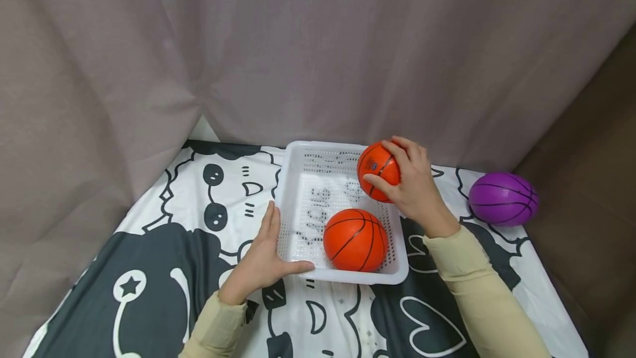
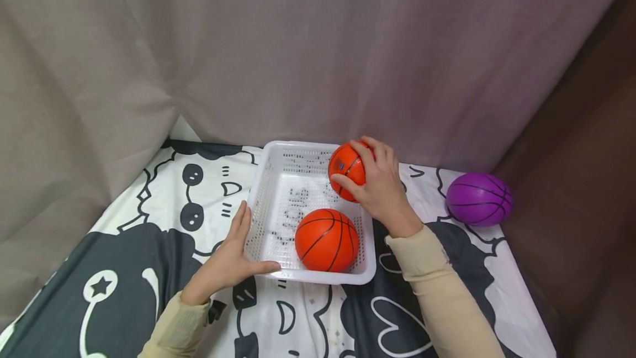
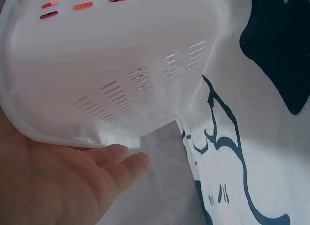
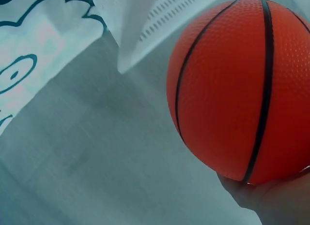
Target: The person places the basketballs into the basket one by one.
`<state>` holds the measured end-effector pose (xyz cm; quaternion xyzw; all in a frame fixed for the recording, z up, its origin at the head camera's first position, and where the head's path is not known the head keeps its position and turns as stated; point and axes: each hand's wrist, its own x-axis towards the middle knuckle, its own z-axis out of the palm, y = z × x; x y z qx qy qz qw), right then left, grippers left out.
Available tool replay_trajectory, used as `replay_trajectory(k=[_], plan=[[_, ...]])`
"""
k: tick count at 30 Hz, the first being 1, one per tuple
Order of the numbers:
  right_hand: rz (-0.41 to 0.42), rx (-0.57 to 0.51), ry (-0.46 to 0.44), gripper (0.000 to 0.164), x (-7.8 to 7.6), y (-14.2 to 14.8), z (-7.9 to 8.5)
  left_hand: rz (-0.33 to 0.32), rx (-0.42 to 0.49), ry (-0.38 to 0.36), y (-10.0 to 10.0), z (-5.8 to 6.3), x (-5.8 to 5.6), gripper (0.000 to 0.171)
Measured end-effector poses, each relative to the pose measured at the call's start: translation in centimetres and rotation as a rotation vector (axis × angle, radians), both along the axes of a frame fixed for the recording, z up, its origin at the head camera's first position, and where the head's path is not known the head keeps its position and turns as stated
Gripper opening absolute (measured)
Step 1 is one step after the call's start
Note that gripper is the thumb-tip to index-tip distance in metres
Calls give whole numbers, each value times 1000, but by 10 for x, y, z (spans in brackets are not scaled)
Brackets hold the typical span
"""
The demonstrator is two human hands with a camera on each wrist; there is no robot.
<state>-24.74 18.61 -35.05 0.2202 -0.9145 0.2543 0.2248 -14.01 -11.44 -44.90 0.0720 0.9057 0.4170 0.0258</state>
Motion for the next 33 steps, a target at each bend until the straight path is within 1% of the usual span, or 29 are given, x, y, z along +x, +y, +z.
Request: replay_trajectory(k=[5,12,16,19,24,26,31,33], plan=[[27,36,-22,76,-8,-9,-9,2,9,-5,0,-1,-1,143],[82,69,-21,75,-18,-16,-21,11,25,-12,2,-2,-1,140],[88,79,-65,74,-22,-19,-25,2,26,-10,3,-4,-2,140],[95,80,-106,74,-25,-21,-29,-1,5,-4,3,-4,-3,142],[100,97,-195,76,-31,-28,-36,11,-18,9,2,-1,-2,141],[102,121,-224,77,-34,-30,-40,18,-21,-1,1,-1,-2,141],[102,162,-252,77,-39,-32,-47,25,-16,-28,1,-1,-1,139],[102,168,-258,77,-40,-32,-49,25,-15,-22,1,-2,-1,138]])
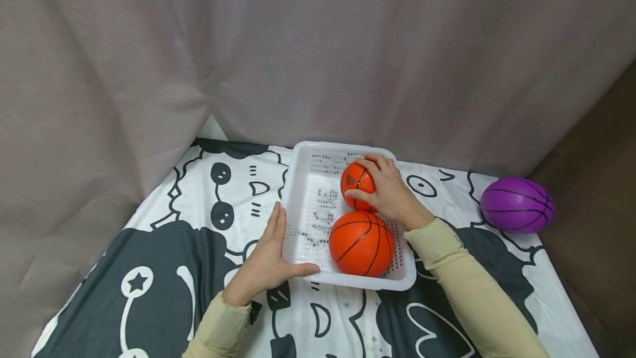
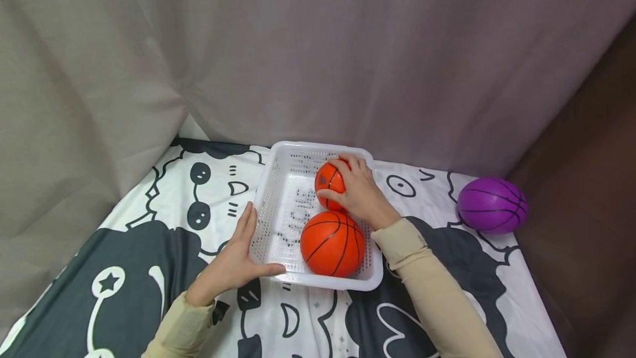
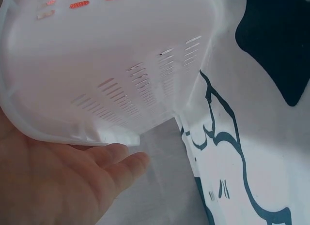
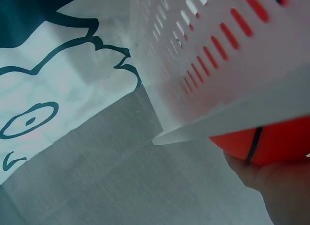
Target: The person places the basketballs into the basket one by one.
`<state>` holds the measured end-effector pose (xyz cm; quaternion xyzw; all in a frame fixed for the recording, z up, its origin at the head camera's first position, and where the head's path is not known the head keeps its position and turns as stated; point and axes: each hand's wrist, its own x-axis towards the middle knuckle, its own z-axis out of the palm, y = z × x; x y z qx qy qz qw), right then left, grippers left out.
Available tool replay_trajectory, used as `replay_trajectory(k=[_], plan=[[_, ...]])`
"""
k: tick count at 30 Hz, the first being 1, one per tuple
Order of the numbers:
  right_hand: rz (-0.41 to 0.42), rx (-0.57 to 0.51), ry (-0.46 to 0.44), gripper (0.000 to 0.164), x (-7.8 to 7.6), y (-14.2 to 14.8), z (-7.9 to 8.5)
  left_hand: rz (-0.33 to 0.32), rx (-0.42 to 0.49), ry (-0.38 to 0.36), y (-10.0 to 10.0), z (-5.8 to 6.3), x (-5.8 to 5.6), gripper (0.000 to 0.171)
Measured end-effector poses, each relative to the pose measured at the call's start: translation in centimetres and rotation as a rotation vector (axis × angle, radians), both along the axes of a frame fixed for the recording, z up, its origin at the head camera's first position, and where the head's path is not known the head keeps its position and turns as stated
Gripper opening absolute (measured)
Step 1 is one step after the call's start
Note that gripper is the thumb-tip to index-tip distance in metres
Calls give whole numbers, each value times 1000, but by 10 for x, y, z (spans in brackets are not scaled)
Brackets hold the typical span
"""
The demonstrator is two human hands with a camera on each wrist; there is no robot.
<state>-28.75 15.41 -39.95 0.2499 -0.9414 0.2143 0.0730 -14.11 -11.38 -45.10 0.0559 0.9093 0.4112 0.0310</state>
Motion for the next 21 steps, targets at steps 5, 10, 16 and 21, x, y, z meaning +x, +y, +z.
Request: replay_trajectory(k=[5,10,16,21], plan=[[7,27,-23,77,-2,-1,-1,2,-4,5,-1,0,0,139],[9,77,-58,80,-2,0,-1,3,-3,6,-1,-1,-1,140],[29,172,-101,82,-4,2,0,1,-4,9,-1,-1,0,141],[47,176,-121,82,-6,3,-2,-5,1,31,-1,-1,0,139]])
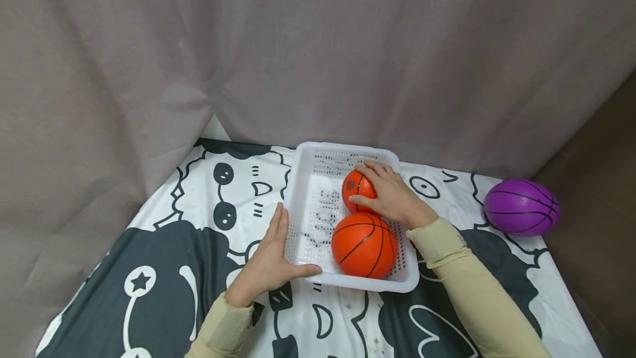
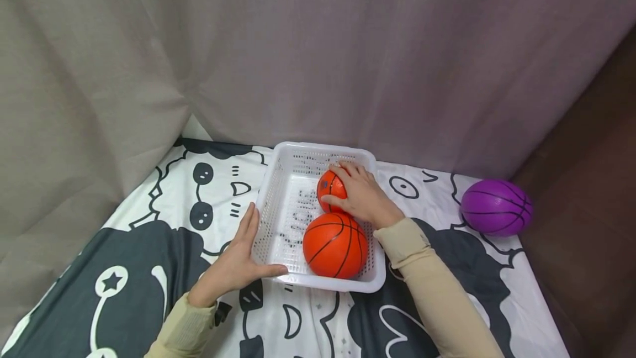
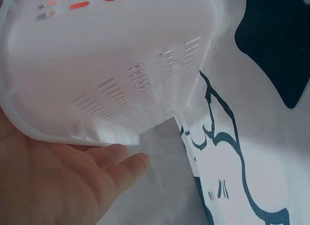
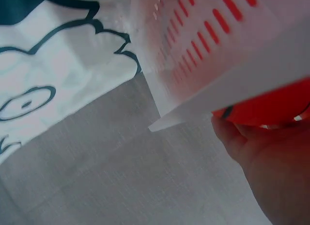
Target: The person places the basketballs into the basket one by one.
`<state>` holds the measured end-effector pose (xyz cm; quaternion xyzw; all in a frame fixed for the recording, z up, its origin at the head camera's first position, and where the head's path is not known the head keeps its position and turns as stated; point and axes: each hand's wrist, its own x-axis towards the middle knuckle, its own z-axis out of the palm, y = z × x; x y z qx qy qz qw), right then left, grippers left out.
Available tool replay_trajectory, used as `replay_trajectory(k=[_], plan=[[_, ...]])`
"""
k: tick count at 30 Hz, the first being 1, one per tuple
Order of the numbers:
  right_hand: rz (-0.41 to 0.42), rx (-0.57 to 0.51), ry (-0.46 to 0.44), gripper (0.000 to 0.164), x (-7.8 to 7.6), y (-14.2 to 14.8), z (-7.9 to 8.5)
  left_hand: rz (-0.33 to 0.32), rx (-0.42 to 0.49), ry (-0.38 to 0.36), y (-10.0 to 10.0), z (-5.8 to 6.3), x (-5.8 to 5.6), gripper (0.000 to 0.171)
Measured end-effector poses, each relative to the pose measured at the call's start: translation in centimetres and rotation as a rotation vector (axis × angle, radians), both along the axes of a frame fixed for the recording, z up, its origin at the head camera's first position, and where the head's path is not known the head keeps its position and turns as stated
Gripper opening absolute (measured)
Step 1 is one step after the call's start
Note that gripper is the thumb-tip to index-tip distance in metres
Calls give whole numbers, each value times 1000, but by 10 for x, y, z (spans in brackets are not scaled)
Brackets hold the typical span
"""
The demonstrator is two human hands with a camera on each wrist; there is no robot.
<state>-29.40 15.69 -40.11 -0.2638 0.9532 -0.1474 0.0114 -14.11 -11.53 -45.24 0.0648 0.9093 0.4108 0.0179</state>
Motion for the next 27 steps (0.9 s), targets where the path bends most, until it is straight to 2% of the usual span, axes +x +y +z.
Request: replay_trajectory(k=[15,21,27], plan=[[19,-13,-83,72,1,2,-3,-14,-22,25,-1,-1,1,143],[12,1,-74,76,4,6,-3,-13,-26,17,-1,0,1,142],[-29,-18,-86,80,13,18,7,-13,-16,8,-1,1,1,142]])
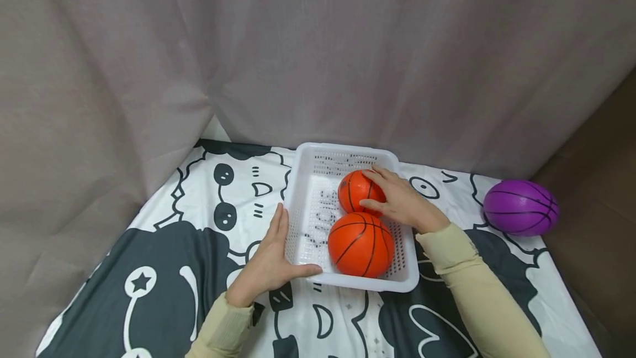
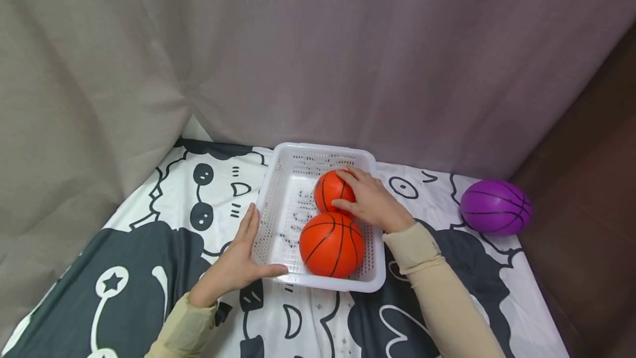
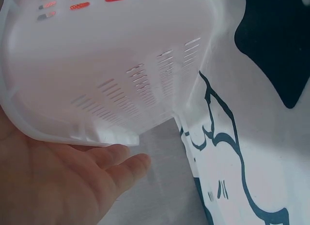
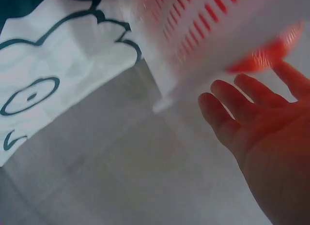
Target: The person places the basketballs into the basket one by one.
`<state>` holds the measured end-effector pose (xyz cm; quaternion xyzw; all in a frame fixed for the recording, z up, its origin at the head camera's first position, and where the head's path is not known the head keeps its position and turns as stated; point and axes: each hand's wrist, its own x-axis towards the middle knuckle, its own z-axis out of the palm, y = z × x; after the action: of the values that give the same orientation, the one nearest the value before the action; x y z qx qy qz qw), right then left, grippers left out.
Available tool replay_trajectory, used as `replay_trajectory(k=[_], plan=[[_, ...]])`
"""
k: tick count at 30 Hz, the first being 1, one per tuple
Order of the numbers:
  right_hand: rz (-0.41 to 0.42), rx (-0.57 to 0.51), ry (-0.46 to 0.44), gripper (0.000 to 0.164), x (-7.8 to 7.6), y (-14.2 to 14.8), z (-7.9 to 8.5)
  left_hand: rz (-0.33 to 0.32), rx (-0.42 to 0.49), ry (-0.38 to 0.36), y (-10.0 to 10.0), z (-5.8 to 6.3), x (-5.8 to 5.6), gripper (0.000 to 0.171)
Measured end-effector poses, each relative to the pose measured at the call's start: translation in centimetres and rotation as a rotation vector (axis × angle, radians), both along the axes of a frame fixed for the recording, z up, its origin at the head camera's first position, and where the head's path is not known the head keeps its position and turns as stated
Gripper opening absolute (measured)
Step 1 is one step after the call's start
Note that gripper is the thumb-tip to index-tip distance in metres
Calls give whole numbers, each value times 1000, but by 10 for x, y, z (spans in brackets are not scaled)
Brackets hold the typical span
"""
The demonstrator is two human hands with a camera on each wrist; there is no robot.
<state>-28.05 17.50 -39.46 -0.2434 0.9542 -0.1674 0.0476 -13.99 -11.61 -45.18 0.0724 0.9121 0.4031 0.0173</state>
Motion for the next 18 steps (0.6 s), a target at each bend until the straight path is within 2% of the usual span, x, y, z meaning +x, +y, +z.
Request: replay_trajectory(k=[4,7,11,14,18], plan=[[-58,-28,41,80,11,22,13,0,-10,5,0,0,0,143],[-115,-66,109,80,23,48,21,2,-7,13,1,0,1,141],[-203,-137,306,74,37,90,26,1,-6,10,2,-1,1,141],[-343,-141,402,76,44,124,28,4,-4,7,1,-1,1,142],[-579,-121,363,90,52,168,30,5,6,1,0,-1,0,142]])
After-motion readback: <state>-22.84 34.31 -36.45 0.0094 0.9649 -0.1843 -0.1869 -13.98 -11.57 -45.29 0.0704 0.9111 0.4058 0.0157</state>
